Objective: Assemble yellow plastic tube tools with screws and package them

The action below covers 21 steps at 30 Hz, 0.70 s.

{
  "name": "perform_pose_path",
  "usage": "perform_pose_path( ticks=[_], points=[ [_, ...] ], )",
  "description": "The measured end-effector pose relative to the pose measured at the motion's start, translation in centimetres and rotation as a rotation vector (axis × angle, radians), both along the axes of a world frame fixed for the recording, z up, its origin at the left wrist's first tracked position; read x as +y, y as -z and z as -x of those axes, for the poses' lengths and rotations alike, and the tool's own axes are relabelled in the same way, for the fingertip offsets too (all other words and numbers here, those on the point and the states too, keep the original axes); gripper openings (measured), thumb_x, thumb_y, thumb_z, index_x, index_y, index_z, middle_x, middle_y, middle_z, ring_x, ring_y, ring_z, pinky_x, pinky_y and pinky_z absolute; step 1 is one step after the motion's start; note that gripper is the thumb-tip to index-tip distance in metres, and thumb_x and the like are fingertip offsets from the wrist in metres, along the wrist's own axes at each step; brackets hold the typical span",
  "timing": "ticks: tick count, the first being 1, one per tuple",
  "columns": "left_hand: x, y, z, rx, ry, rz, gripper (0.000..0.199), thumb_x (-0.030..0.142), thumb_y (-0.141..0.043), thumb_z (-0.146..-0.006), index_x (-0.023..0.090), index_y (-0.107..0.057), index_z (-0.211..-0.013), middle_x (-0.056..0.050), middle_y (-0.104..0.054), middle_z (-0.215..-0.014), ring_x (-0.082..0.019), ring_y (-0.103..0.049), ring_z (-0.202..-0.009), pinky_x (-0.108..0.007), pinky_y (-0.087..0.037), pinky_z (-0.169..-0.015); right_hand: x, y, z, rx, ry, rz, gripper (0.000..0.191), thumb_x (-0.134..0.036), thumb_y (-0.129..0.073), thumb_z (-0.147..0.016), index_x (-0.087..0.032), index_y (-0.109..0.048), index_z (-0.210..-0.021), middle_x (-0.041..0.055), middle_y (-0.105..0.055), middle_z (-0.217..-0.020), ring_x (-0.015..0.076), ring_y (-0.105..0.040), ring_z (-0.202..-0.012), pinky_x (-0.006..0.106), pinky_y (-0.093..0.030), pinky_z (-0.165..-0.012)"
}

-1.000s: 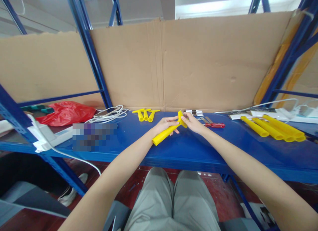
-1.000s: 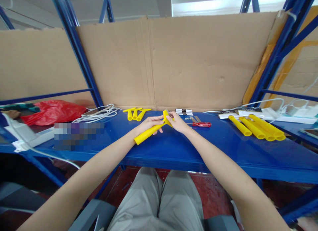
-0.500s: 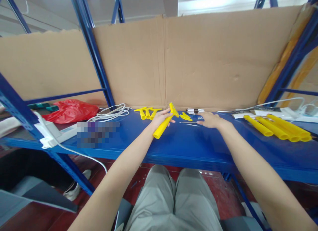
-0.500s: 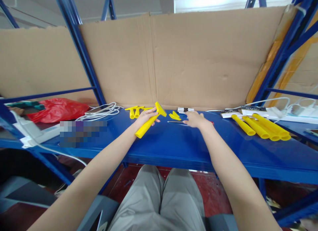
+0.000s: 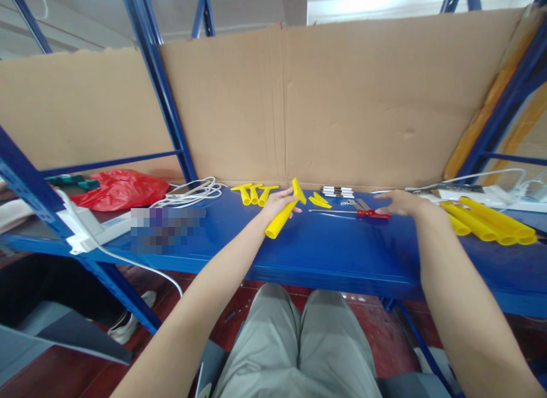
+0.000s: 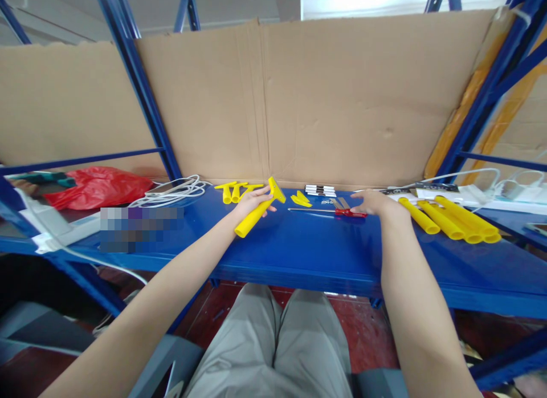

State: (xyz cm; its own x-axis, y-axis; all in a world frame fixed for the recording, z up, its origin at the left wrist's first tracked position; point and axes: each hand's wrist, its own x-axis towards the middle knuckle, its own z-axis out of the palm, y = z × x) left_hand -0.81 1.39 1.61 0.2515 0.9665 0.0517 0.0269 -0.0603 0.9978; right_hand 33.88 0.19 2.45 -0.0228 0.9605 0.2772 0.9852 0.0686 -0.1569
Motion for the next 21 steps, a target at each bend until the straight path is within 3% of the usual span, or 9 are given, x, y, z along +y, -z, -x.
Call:
perform_pose_path(
  ticks=[4, 10, 16, 21],
  points=[
    [0.1, 0.3, 0.0, -0.011, 0.002, -0.02, 0.058, 0.01, -0.056, -0.085, 0.017, -0.042, -0.141, -0.01, -0.07, -0.102, -0.009, -0.064, -0.053, -0.015, -0.042, -0.04, -0.1, 0.1, 2.0, -0.004, 0.005, 0.183, 0.038, -0.026, -0.071, -0.064, -0.023, -0.073, -0.102, 0.007, -0.073, -0.095, 0.0246, -0.068, -0.084, 0.031, -0.051, -0.074],
    [0.2, 0.4, 0.0, -0.027, 0.013, -0.042, 0.058, 0.01, -0.054, -0.086, 0.016, -0.042, -0.142, -0.012, -0.068, -0.11, -0.008, -0.064, -0.053, -0.015, -0.042, -0.039, 0.3, 0.7, 2.9, -0.031, -0.014, 0.172, 0.016, -0.02, -0.068, -0.062, -0.024, -0.074, -0.077, 0.0028, -0.071, -0.073, 0.0203, -0.065, -0.068, 0.028, -0.048, -0.064],
    [0.0, 0.2, -0.1, -0.013, 0.003, -0.015, 0.06, 0.01, -0.055, -0.085, 0.017, -0.039, -0.143, -0.012, -0.068, -0.109, -0.009, -0.064, -0.052, -0.015, -0.042, -0.039, 0.6, 1.0, 3.1, -0.014, -0.052, 0.162, 0.011, -0.024, -0.073, -0.058, -0.023, -0.071, -0.069, 0.0037, -0.07, -0.074, 0.0222, -0.064, -0.07, 0.03, -0.047, -0.063],
    [0.7, 0.8, 0.0, -0.039, 0.005, -0.029, 0.059, 0.013, -0.061, -0.083, 0.018, -0.045, -0.14, -0.012, -0.068, -0.107, -0.009, -0.065, -0.051, -0.015, -0.041, -0.039, 0.5, 1.4, 3.5, 0.048, -0.171, 0.198, 0.013, -0.032, -0.074, -0.058, -0.024, -0.069, -0.067, 0.0024, -0.068, -0.068, 0.0211, -0.063, -0.064, 0.03, -0.047, -0.06]
  ],
)
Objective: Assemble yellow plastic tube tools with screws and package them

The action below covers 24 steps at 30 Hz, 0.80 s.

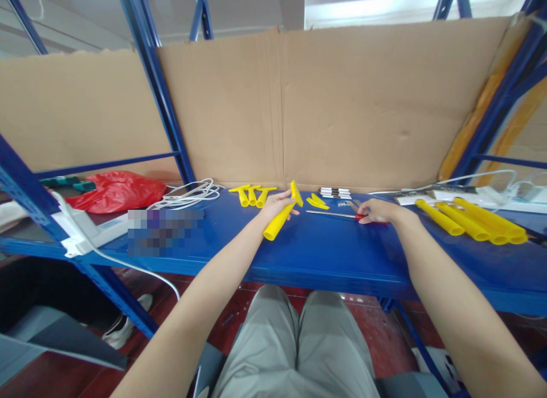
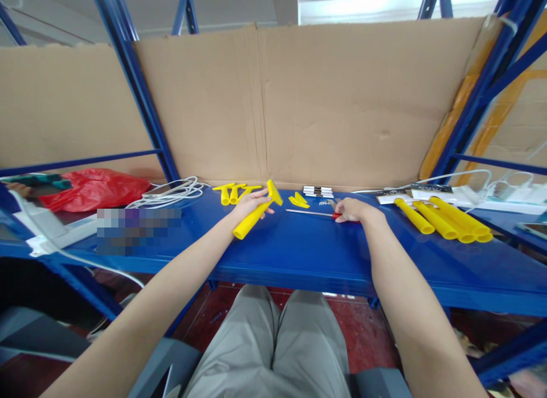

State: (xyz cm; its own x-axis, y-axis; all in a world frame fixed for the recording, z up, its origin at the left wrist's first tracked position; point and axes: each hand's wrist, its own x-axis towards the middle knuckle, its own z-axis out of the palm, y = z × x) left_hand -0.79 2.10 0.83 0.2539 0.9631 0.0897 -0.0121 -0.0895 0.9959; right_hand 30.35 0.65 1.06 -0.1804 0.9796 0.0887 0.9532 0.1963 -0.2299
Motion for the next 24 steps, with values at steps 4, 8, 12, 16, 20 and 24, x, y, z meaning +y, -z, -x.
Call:
perform_pose_path(
  ticks=[4, 8, 12, 16, 20, 24],
  points=[
    [0.4, 0.2, 0.1, 0.031, -0.021, 0.03, 0.06, 0.011, -0.06, -0.083, 0.016, -0.044, -0.14, -0.013, -0.068, -0.105, -0.01, -0.064, -0.05, -0.016, -0.042, -0.039, -0.2, 0.1, 0.4, 0.008, -0.056, 0.011, 0.012, -0.034, -0.071, -0.06, -0.023, -0.066, -0.065, 0.0014, -0.066, -0.064, 0.0191, -0.061, -0.063, 0.028, -0.045, -0.058],
    [0.6, 0.1, 0.2, 0.069, -0.051, 0.066, 0.06, 0.007, -0.056, -0.084, 0.014, -0.042, -0.141, -0.013, -0.069, -0.102, -0.009, -0.063, -0.047, -0.016, -0.042, -0.039, -0.2, -0.1, 0.8, 0.042, -0.063, 0.009, 0.01, -0.026, -0.068, -0.06, -0.022, -0.06, -0.064, 0.0011, -0.066, -0.067, 0.0179, -0.061, -0.065, 0.027, -0.045, -0.061],
    [1.0, 0.1, 0.4, 0.073, -0.035, 0.083, 0.063, 0.012, -0.062, -0.081, 0.015, -0.042, -0.141, -0.013, -0.069, -0.101, -0.011, -0.064, -0.05, -0.016, -0.044, -0.041, -0.2, -0.4, 0.8, 0.093, 0.01, -0.076, 0.013, -0.021, -0.066, -0.06, -0.021, -0.055, -0.066, 0.0004, -0.064, -0.066, 0.0169, -0.06, -0.064, 0.026, -0.044, -0.06],
    [1.4, 0.5, 0.4, 0.077, -0.027, 0.072, 0.062, 0.014, -0.063, -0.081, 0.015, -0.044, -0.14, -0.014, -0.069, -0.102, -0.011, -0.064, -0.05, -0.017, -0.044, -0.04, -0.6, -0.9, 0.9, 0.134, 0.011, -0.109, 0.01, -0.022, -0.062, -0.063, -0.021, -0.053, -0.067, 0.0, -0.063, -0.062, 0.0155, -0.059, -0.062, 0.024, -0.043, -0.059],
    [1.3, 0.7, 0.3, 0.072, -0.029, 0.055, 0.062, 0.013, -0.061, -0.081, 0.015, -0.042, -0.141, -0.014, -0.069, -0.102, -0.012, -0.064, -0.05, -0.017, -0.043, -0.04, -1.3, -1.4, 1.7, 0.173, 0.032, -0.135, 0.01, -0.022, -0.059, -0.067, -0.022, -0.049, -0.066, 0.0004, -0.062, -0.06, 0.0145, -0.057, -0.057, 0.024, -0.041, -0.056],
    [0.8, 0.6, 0.3, 0.08, 0.001, 0.042, 0.061, 0.013, -0.06, -0.082, 0.015, -0.043, -0.141, -0.016, -0.067, -0.108, -0.012, -0.066, -0.053, -0.017, -0.043, -0.039, -1.6, -1.5, 2.5, 0.183, 0.028, -0.152, 0.011, -0.019, -0.057, -0.069, -0.022, -0.047, -0.066, 0.0005, -0.061, -0.059, 0.014, -0.056, -0.057, 0.024, -0.041, -0.056]
  ],
)
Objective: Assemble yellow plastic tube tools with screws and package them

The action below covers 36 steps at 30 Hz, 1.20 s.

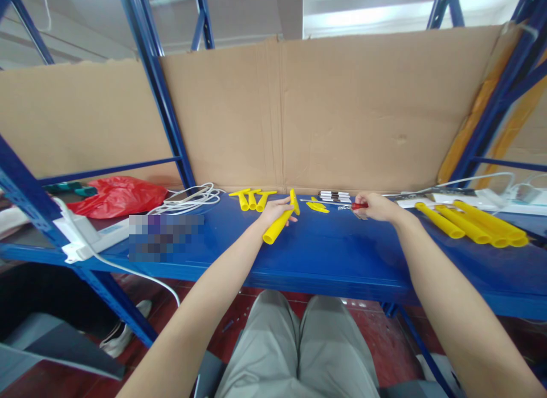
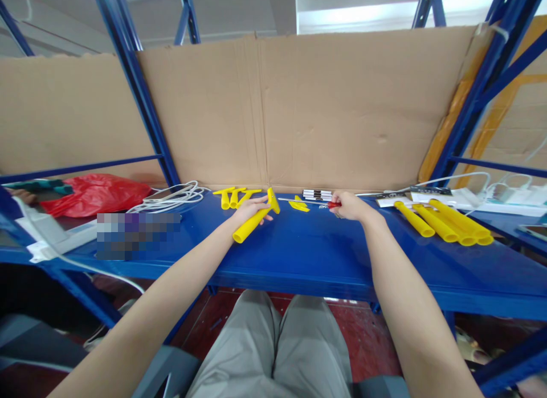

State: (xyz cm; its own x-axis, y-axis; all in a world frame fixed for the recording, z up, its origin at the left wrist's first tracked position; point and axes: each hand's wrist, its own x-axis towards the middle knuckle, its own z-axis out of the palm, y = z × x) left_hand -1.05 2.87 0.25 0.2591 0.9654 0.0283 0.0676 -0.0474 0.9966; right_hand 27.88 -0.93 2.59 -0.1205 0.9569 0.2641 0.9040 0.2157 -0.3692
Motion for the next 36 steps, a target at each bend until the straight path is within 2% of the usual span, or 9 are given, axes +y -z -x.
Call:
perform_pose_path(
  ticks=[6, 18, 26, 30, 36],
  points=[
    [-0.7, -0.3, 0.0, 0.01, 0.035, 0.004, 0.064, 0.011, -0.057, -0.082, 0.014, -0.039, -0.143, -0.018, -0.065, -0.114, -0.012, -0.065, -0.053, -0.017, -0.043, -0.039, 0.1, 0.1, 0.1, 0.02, -0.053, -0.003, 0.011, -0.021, -0.057, -0.07, -0.022, -0.046, -0.068, -0.0001, -0.06, -0.059, 0.0139, -0.055, -0.056, 0.024, -0.042, -0.056],
    [-0.5, -0.1, 0.1, 0.018, 0.069, -0.012, 0.061, 0.012, -0.058, -0.082, 0.014, -0.041, -0.142, -0.017, -0.066, -0.115, -0.012, -0.066, -0.056, -0.017, -0.044, -0.04, 0.5, 0.3, -0.2, 0.07, -0.067, -0.006, 0.015, -0.019, -0.059, -0.069, -0.022, -0.044, -0.07, 0.0005, -0.06, -0.061, 0.0146, -0.056, -0.056, 0.024, -0.041, -0.056],
    [-0.3, -0.5, 0.3, -0.032, 0.151, 0.035, 0.062, 0.015, -0.058, -0.083, 0.015, -0.04, -0.143, -0.016, -0.065, -0.117, -0.014, -0.069, -0.061, -0.016, -0.046, -0.042, 0.5, 0.6, -0.3, 0.086, -0.059, -0.021, 0.017, -0.018, -0.057, -0.068, -0.023, -0.041, -0.071, -0.0008, -0.059, -0.06, 0.0145, -0.055, -0.054, 0.024, -0.039, -0.053],
    [-0.2, -0.8, 0.4, -0.071, 0.214, 0.069, 0.057, 0.013, -0.052, -0.086, 0.014, -0.04, -0.142, -0.017, -0.061, -0.124, -0.011, -0.068, -0.061, -0.014, -0.044, -0.041, 0.7, 0.8, -0.4, 0.054, -0.046, -0.049, 0.018, -0.018, -0.057, -0.068, -0.023, -0.04, -0.071, -0.002, -0.058, -0.058, 0.0135, -0.054, -0.054, 0.023, -0.038, -0.053],
    [-0.3, -0.7, 0.5, -0.121, 0.236, 0.096, 0.054, 0.013, -0.058, -0.085, 0.014, -0.047, -0.138, -0.017, -0.061, -0.124, -0.01, -0.067, -0.06, -0.012, -0.044, -0.04, 1.3, 1.2, -0.9, -0.069, -0.011, -0.129, 0.019, -0.017, -0.059, -0.063, -0.023, -0.042, -0.068, -0.0013, -0.057, -0.061, 0.0139, -0.052, -0.06, 0.023, -0.036, -0.055]
  ],
)
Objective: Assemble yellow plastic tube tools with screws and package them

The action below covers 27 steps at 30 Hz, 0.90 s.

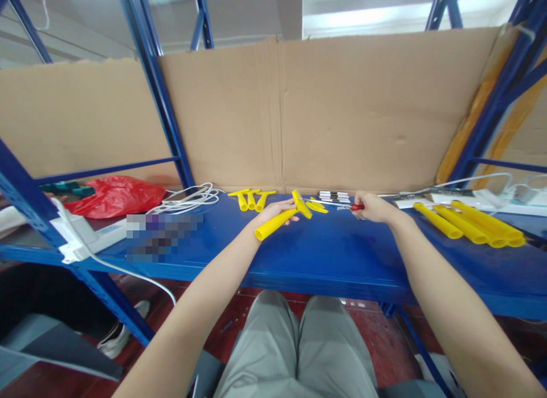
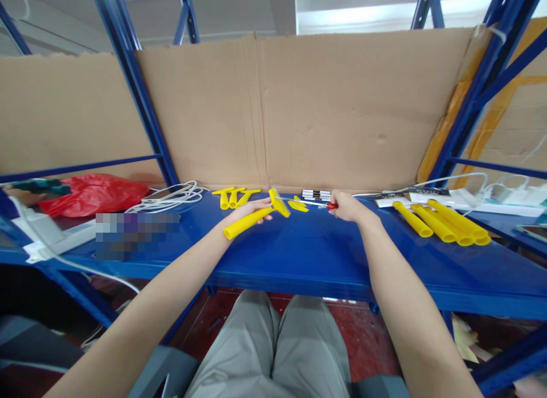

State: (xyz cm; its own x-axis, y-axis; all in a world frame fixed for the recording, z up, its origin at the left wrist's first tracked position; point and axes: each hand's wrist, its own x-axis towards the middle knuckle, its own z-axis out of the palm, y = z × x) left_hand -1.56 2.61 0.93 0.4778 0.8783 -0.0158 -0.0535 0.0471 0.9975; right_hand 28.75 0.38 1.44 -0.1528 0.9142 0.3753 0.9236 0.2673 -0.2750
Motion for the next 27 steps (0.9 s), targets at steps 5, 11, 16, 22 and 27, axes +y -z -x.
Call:
perform_pose_path(
  ticks=[5, 11, 16, 22, 27],
  points=[
    [0.1, 0.2, -0.1, 0.022, 0.008, -0.015, 0.054, 0.011, -0.055, -0.085, 0.014, -0.046, -0.138, -0.017, -0.062, -0.123, -0.009, -0.067, -0.057, -0.012, -0.044, -0.039, 0.3, 0.2, 0.0, -0.092, 0.035, -0.034, 0.02, -0.014, -0.061, -0.06, -0.023, -0.043, -0.066, -0.0009, -0.056, -0.063, 0.0135, -0.051, -0.06, 0.023, -0.035, -0.054],
    [0.1, 0.3, -0.3, 0.104, -0.068, -0.055, 0.059, 0.014, -0.059, -0.083, 0.014, -0.044, -0.139, -0.017, -0.068, -0.11, -0.012, -0.067, -0.055, -0.015, -0.046, -0.04, 0.2, -0.1, 0.6, -0.148, 0.068, -0.03, 0.019, -0.015, -0.061, -0.062, -0.022, -0.044, -0.064, 0.0006, -0.057, -0.064, 0.0146, -0.052, -0.06, 0.024, -0.035, -0.055],
    [-0.3, 0.3, -0.3, 0.176, -0.164, -0.134, 0.062, 0.013, -0.061, -0.082, 0.012, -0.043, -0.141, -0.016, -0.07, -0.104, -0.014, -0.066, -0.051, -0.019, -0.047, -0.039, -0.1, -0.4, 0.9, -0.104, 0.04, 0.004, 0.017, -0.019, -0.064, -0.061, -0.022, -0.047, -0.062, 0.0001, -0.058, -0.061, 0.016, -0.055, -0.063, 0.025, -0.037, -0.056],
    [-0.5, 0.3, -0.5, 0.248, -0.21, -0.187, 0.062, 0.008, -0.058, -0.082, 0.01, -0.041, -0.141, -0.016, -0.068, -0.107, -0.011, -0.062, -0.047, -0.019, -0.046, -0.037, -0.3, -0.4, 0.7, 0.036, -0.033, 0.088, 0.016, -0.027, -0.067, -0.061, -0.021, -0.053, -0.063, 0.0009, -0.065, -0.064, 0.017, -0.059, -0.064, 0.025, -0.041, -0.057],
    [-0.5, 0.2, -0.5, 0.251, -0.248, -0.197, 0.061, 0.007, -0.056, -0.082, 0.01, -0.042, -0.141, -0.017, -0.067, -0.11, -0.01, -0.062, -0.045, -0.019, -0.045, -0.036, -0.1, 0.4, 1.0, 0.18, -0.151, 0.287, 0.023, -0.04, -0.066, -0.062, -0.02, -0.057, -0.066, 0.002, -0.064, -0.06, 0.0159, -0.057, -0.057, 0.026, -0.042, -0.054]
  ],
)
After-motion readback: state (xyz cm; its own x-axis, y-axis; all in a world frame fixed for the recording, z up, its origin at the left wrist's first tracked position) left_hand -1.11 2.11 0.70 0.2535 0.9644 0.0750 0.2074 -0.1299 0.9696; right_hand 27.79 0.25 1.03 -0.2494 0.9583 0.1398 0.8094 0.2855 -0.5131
